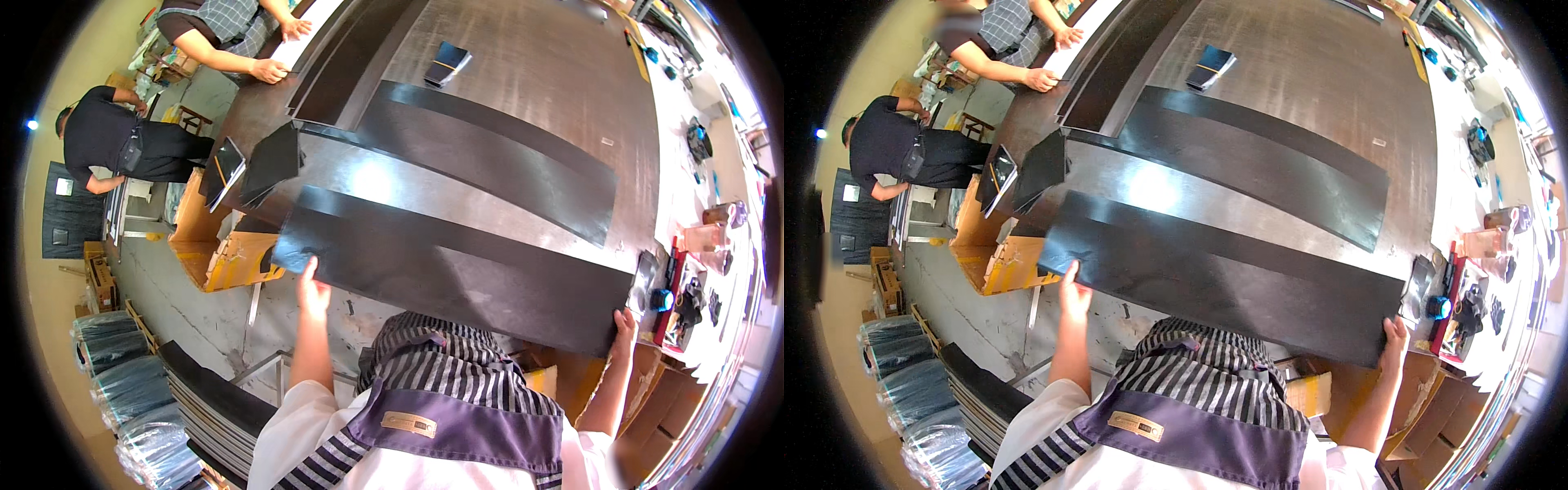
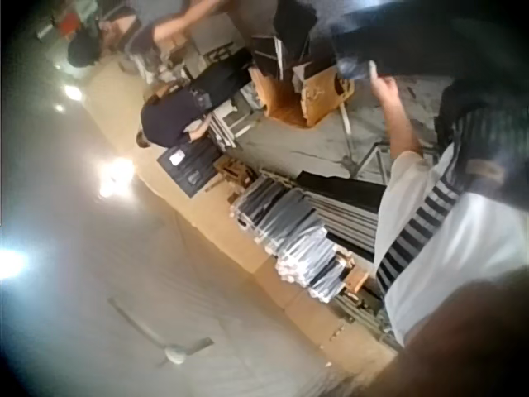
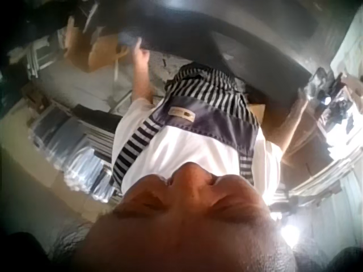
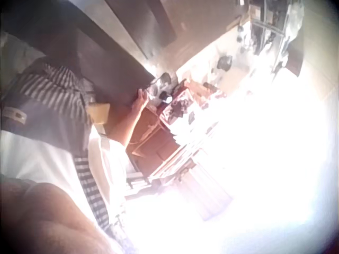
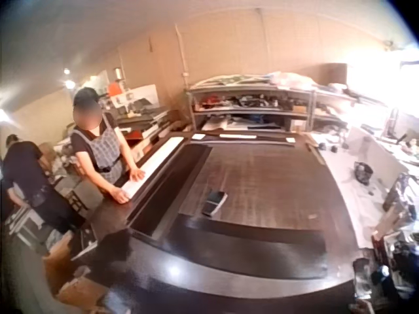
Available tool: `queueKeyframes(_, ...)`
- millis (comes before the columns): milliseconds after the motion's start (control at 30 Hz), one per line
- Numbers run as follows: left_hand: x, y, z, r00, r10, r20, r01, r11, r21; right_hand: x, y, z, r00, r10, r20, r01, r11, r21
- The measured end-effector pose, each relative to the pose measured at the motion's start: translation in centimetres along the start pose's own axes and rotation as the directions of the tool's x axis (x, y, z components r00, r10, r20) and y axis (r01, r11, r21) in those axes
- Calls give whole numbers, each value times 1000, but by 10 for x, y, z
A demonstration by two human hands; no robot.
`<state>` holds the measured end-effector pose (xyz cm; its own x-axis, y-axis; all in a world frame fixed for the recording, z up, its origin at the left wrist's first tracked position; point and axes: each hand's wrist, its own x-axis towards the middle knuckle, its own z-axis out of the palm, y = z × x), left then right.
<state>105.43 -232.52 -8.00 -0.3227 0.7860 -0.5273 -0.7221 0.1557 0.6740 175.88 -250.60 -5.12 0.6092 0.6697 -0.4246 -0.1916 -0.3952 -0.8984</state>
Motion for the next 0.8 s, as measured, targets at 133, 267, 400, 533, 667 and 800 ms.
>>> queueKeyframes(133, -19, 31, 41, 972, 166, -169, -134, 973, 187, 31, 53, -7, 994, 100, -50, -101, 995, -22)
queueKeyframes(267, -74, 19, 124, 830, 325, 454, -558, 482, 675, 23, 40, 28, 986, 144, 84, -153, 982, 113)
queueKeyframes(400, -177, -70, 269, 232, -201, 952, -960, -204, 191, 15, 18, 65, 944, 196, 267, -279, 905, 320)
queueKeyframes(533, -212, -202, 283, 6, -518, 855, -950, -270, -157, 11, 17, 70, 914, 318, 251, -378, 893, 243)
queueKeyframes(667, -221, -262, 285, -91, -653, 752, -928, -218, -302, 13, 31, 69, 891, 323, 320, -429, 828, 361)
queueKeyframes(800, -223, -285, 277, -124, -680, 723, -910, -212, -355, 11, 18, 68, 897, 302, 323, -410, 841, 352)
